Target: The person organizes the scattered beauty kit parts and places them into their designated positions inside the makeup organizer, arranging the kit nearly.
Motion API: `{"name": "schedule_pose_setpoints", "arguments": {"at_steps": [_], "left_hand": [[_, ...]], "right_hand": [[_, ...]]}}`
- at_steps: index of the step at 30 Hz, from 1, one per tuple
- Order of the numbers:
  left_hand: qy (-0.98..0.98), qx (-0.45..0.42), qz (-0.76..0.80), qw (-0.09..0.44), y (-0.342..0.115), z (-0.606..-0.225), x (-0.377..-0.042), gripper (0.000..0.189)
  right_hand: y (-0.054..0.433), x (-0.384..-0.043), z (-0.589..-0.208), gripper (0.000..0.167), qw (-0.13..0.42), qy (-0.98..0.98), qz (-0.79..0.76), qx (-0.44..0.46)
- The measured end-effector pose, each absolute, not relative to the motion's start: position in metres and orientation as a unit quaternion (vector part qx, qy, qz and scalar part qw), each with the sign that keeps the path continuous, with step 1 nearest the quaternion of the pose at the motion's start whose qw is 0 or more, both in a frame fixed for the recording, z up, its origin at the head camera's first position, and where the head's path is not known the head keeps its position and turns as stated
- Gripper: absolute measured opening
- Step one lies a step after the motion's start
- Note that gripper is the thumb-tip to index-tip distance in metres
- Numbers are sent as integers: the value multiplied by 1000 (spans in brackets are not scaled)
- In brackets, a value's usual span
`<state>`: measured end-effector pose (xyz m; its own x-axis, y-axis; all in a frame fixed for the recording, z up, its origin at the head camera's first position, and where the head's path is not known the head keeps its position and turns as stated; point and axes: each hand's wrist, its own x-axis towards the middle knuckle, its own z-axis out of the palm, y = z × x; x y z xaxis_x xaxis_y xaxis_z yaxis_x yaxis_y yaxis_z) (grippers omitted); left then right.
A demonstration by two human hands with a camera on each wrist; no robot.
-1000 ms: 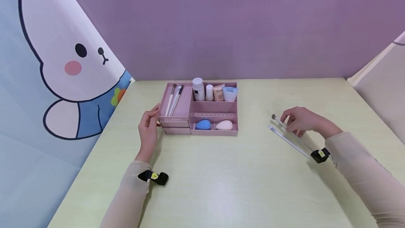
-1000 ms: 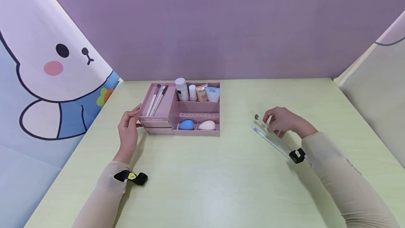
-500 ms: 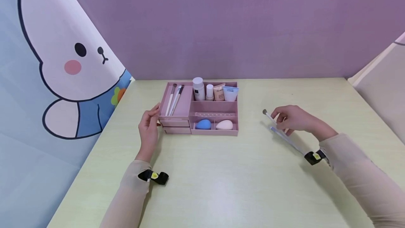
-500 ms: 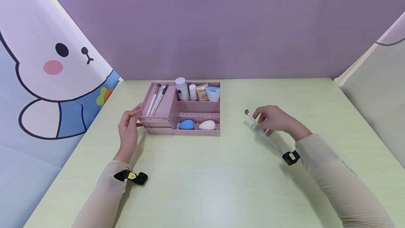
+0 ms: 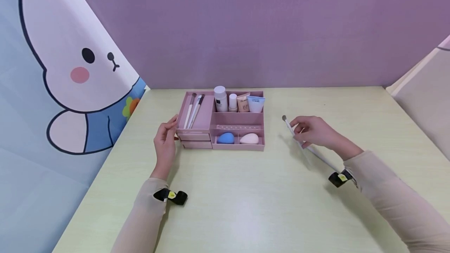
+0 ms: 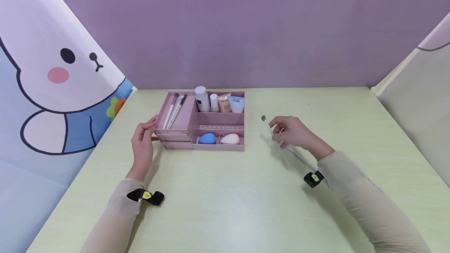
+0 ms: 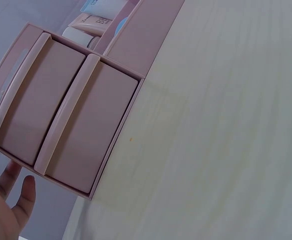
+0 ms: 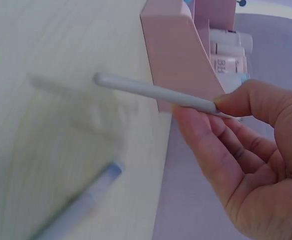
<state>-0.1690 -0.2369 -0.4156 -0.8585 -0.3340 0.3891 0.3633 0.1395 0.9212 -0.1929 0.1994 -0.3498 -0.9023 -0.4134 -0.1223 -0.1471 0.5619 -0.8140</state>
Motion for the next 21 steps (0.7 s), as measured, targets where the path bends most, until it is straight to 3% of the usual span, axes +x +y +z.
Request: {"name": "schedule_pose_setpoints", "arguments": {"at_steps": [21], "left_hand": [[-708, -6, -657, 256, -237, -417, -170, 21]], "right_hand": [[152, -193, -356, 40, 170, 796, -557, -164]]}}
